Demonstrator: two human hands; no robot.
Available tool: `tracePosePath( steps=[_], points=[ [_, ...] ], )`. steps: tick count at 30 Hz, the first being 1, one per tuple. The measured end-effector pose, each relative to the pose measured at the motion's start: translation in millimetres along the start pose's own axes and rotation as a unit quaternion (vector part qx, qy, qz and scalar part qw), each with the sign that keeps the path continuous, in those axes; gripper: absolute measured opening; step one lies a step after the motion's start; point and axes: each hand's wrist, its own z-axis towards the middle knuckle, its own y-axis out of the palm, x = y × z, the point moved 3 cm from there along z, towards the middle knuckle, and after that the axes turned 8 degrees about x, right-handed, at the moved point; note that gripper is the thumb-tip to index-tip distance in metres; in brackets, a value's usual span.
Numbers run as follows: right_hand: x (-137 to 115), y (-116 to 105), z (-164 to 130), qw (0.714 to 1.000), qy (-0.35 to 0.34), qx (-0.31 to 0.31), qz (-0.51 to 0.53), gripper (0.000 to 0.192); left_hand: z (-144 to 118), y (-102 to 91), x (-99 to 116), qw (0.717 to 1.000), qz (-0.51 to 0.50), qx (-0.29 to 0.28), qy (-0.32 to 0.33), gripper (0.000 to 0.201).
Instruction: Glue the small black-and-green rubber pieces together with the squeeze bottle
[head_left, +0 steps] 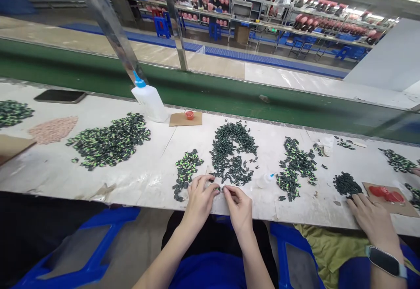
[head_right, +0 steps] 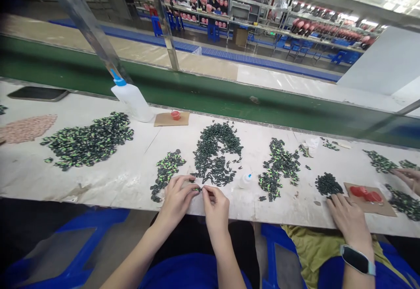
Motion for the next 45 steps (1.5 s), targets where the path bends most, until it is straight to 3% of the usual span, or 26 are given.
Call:
tracePosePath(
  steps=[10, 15, 19, 22, 24, 28, 31, 37, 45],
  points=[
    [0, 0, -3, 0.997, 0.03, -0.024, 0.064, 0.018, 5, -8.9, 8, 0.995, -0.084, -0.061, -0.01, 0.014],
    [-12, -6, -4, 0.988, -0.094, 0.003, 0.119, 0.003, 13, -27.8, 19, 0.986, -0.14, -0.057, 0.065, 0.015],
    [-22, -11, -6, 0.975, -0.177, 0.005, 0.134, 0.01, 20, -43.1, 29, 0.978, -0.172, -0.032, 0.109, 0.015],
    [-28, -14, -7, 0.969, -0.213, 0.013, 0.121, 0.013, 21, -44.7, 30, 0.977, -0.204, -0.031, 0.061, 0.012],
    [-31, -16, -6, 0.967, -0.229, 0.016, 0.114, 0.014, 19, -43.1, 29, 0.968, -0.248, -0.033, -0.01, 0.007],
    [-35, -19, -6, 0.955, -0.279, 0.016, 0.099, 0.021, 15, -39.3, 28, 0.918, -0.346, -0.055, -0.185, 0.014],
    [-38, -20, -8, 0.936, -0.344, 0.032, 0.073, 0.025, 15, -39.1, 32, 0.884, -0.381, -0.069, -0.261, 0.016],
    [-50, -23, -13, 0.892, -0.451, 0.026, -0.009, 0.031, 17, -37.5, 35, 0.843, -0.429, -0.084, -0.314, 0.019],
    [-56, -33, -10, 0.898, -0.437, -0.015, -0.045, 0.041, 17, -37.1, 36, 0.86, -0.397, -0.134, -0.29, 0.026]
  ],
)
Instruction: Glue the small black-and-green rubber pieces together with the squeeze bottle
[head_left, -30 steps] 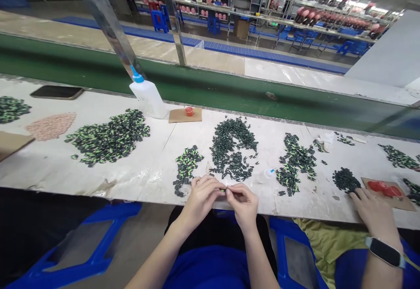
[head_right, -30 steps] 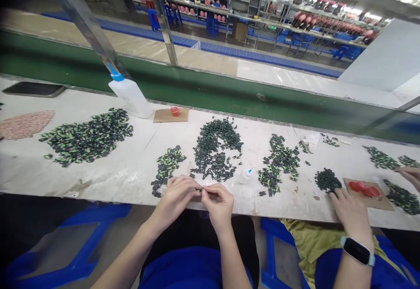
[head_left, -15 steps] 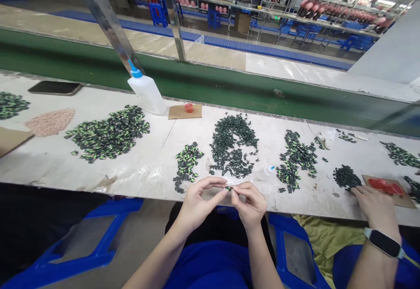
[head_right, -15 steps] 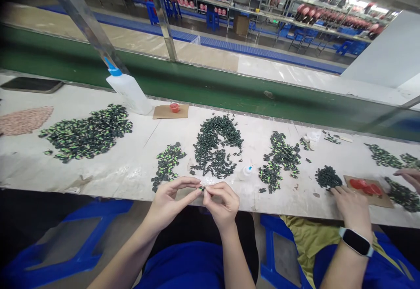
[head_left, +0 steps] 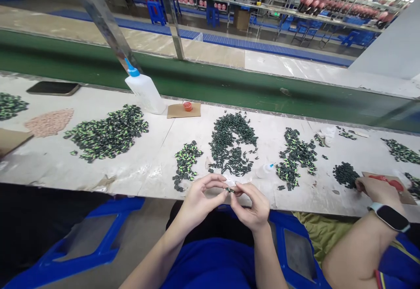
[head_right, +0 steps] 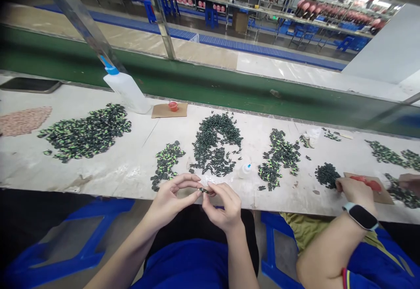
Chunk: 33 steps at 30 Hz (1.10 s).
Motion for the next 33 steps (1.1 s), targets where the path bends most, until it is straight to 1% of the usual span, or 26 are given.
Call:
tracePosePath(
  steps=[2, 5, 9, 13, 16, 18, 19, 20, 21, 22, 23, 24, 25, 26, 27, 29, 31, 33],
  points=[
    [3, -1, -2, 1.0, 0.015, -0.021, -0.007, 0.042, 1, -0.2, 0, 1.0, 0.015, -0.007, 0.012, 0.025],
    [10, 0, -9, 0.997, 0.066, -0.045, -0.017, 0.04, 1, 0.0, -1, 0.999, 0.027, -0.008, 0.023, 0.024],
    [20, 3, -21, 0.991, 0.124, -0.047, -0.026, 0.036, 0, 3.4, -5, 1.0, 0.002, -0.015, 0.001, 0.026],
    [20, -1, -21, 0.99, 0.133, -0.047, -0.008, 0.035, -4, 10.7, -7, 1.0, 0.002, -0.017, 0.005, 0.025],
    [17, -14, -16, 0.991, 0.121, -0.059, -0.009, 0.032, -6, 17.3, -7, 0.997, 0.027, -0.062, 0.037, 0.021],
    [19, -27, -14, 0.991, 0.114, -0.062, -0.032, 0.026, -4, 15.1, -8, 0.992, 0.075, -0.072, 0.075, 0.018],
    [23, -36, -13, 0.991, 0.113, -0.052, -0.052, 0.022, -2, 10.4, -10, 0.987, 0.113, -0.059, 0.097, 0.017],
    [27, -45, -13, 0.99, 0.115, -0.029, -0.078, 0.018, 2, 3.1, -11, 0.98, 0.158, -0.028, 0.121, 0.016],
    [33, -55, -14, 0.987, 0.117, 0.004, -0.11, 0.014, 6, -6.2, -13, 0.968, 0.205, 0.009, 0.143, 0.015],
    [40, -66, -14, 0.979, 0.123, 0.059, -0.151, 0.008, 11, -16.8, -15, 0.954, 0.249, 0.05, 0.158, 0.012],
    [47, -77, -15, 0.962, 0.143, 0.12, -0.2, 0.006, 14, -28.0, -16, 0.938, 0.285, 0.093, 0.172, 0.012],
    [53, -87, -16, 0.94, 0.165, 0.18, -0.236, 0.01, 18, -38.7, -18, 0.922, 0.315, 0.129, 0.184, 0.013],
    [59, -95, -16, 0.922, 0.186, 0.218, -0.258, 0.017, 20, -48.5, -19, 0.908, 0.339, 0.161, 0.189, 0.013],
    [64, -99, -16, 0.911, 0.206, 0.228, -0.275, 0.024, 21, -56.2, -21, 0.896, 0.358, 0.181, 0.192, 0.014],
    [67, -101, -16, 0.906, 0.217, 0.219, -0.289, 0.033, 21, -61.6, -22, 0.888, 0.372, 0.188, 0.196, 0.014],
    [72, -97, -15, 0.912, 0.217, 0.15, -0.314, 0.046, 20, -66.0, -24, 0.876, 0.393, 0.189, 0.205, 0.016],
    [73, -87, -17, 0.92, 0.194, 0.067, -0.333, 0.052, 18, -64.4, -27, 0.865, 0.409, 0.189, 0.221, 0.019],
    [75, -76, -20, 0.926, 0.168, 0.004, -0.338, 0.053, 18, -60.7, -29, 0.85, 0.425, 0.195, 0.241, 0.02]
  ],
)
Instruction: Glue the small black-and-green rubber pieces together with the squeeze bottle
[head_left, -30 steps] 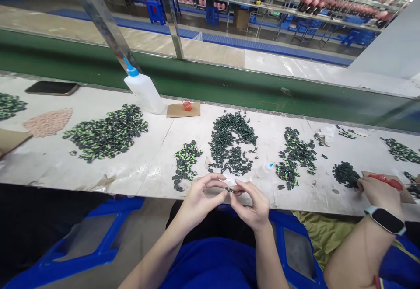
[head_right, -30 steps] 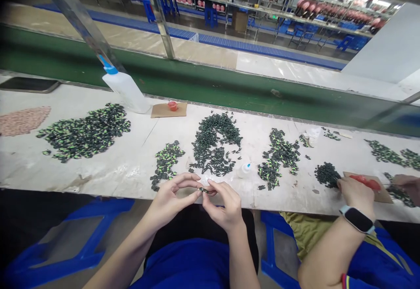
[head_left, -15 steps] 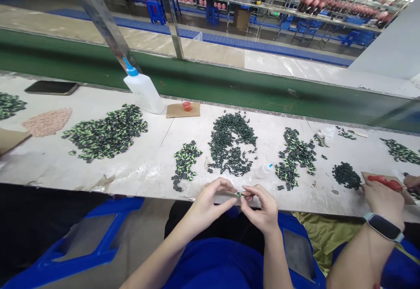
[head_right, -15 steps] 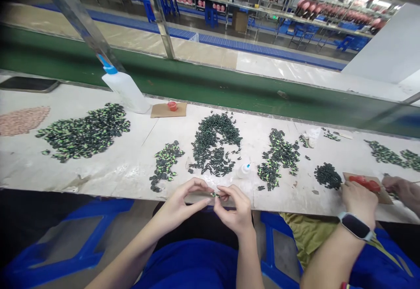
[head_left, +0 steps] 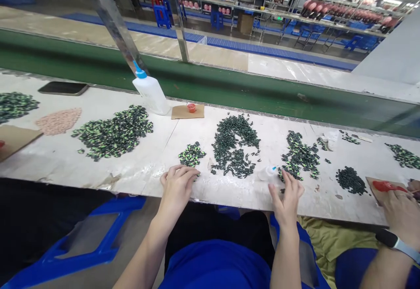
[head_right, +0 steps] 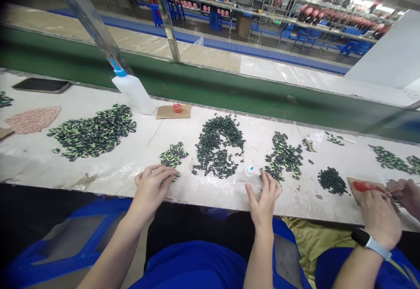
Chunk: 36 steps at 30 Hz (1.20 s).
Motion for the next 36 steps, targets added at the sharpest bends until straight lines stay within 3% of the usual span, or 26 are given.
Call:
tracePosePath(
  steps=[6, 10, 14, 17, 22, 27, 29, 31, 36],
  points=[
    [-8, 19, 0, 0.999, -0.04, 0.005, 0.006, 0.035, 4, 12.6, 1, 0.998, 0.03, -0.04, 0.049, 0.023],
    [-12, 23, 3, 0.998, 0.004, -0.016, 0.06, 0.035, 7, 16.7, -3, 0.996, 0.031, -0.065, 0.059, 0.024],
    [-17, 23, -2, 0.984, 0.091, -0.035, 0.152, 0.037, 7, 21.2, 0, 0.996, 0.021, -0.072, 0.047, 0.034],
    [-20, 19, -10, 0.959, 0.148, -0.033, 0.238, 0.034, 0, 28.3, 11, 0.996, -0.026, -0.079, 0.036, 0.035],
    [-21, 16, -17, 0.908, 0.189, 0.06, 0.369, 0.031, -18, 44.5, 33, 0.985, -0.135, -0.107, 0.026, 0.019],
    [-28, 30, -23, 0.843, 0.28, 0.097, 0.448, 0.03, -24, 45.1, 39, 0.994, -0.096, -0.044, 0.022, 0.011],
    [-35, 34, -27, 0.849, 0.297, 0.087, 0.429, 0.03, -24, 41.6, 38, 0.996, -0.085, -0.027, 0.015, 0.01],
    [-42, 35, -29, 0.874, 0.29, 0.077, 0.382, 0.032, -23, 39.2, 38, 0.995, -0.095, -0.035, 0.008, 0.011],
    [-63, 33, -31, 0.938, 0.176, 0.059, 0.292, 0.025, -21, 39.7, 37, 0.991, -0.117, -0.06, 0.001, 0.014]
  ],
)
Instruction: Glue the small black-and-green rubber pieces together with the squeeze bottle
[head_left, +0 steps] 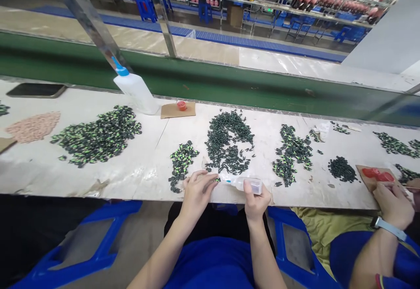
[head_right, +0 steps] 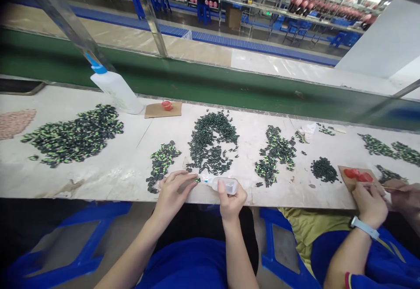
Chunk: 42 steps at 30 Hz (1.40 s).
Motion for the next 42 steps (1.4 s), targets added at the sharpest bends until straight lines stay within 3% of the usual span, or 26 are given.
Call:
tracePosePath(
  steps=[3, 7, 23, 31, 37, 42],
  points=[
    [-7, 7, -3, 0.997, -0.056, -0.037, -0.025, 0.023, 0, 2.0, -2, 1.0, 0.008, 0.01, -0.003, 0.013],
    [-9, 13, -3, 0.994, -0.085, -0.039, -0.056, 0.023, -2, 4.1, -4, 0.999, 0.022, 0.026, -0.009, 0.011],
    [-5, 16, -4, 0.992, -0.08, -0.021, -0.095, 0.031, 0, 3.6, -1, 0.998, 0.039, 0.043, 0.0, 0.01],
    [-7, 17, -1, 0.993, -0.073, -0.042, -0.083, 0.035, 0, 4.0, 1, 0.998, 0.039, 0.046, -0.008, 0.01],
    [-4, 14, -3, 0.997, -0.029, -0.006, -0.07, 0.037, 0, 3.8, 2, 0.998, 0.042, 0.035, -0.017, 0.01],
    [3, 0, 2, 0.995, 0.06, 0.073, 0.038, 0.028, 0, 2.5, -1, 0.999, 0.035, 0.016, -0.012, 0.011]
  ],
)
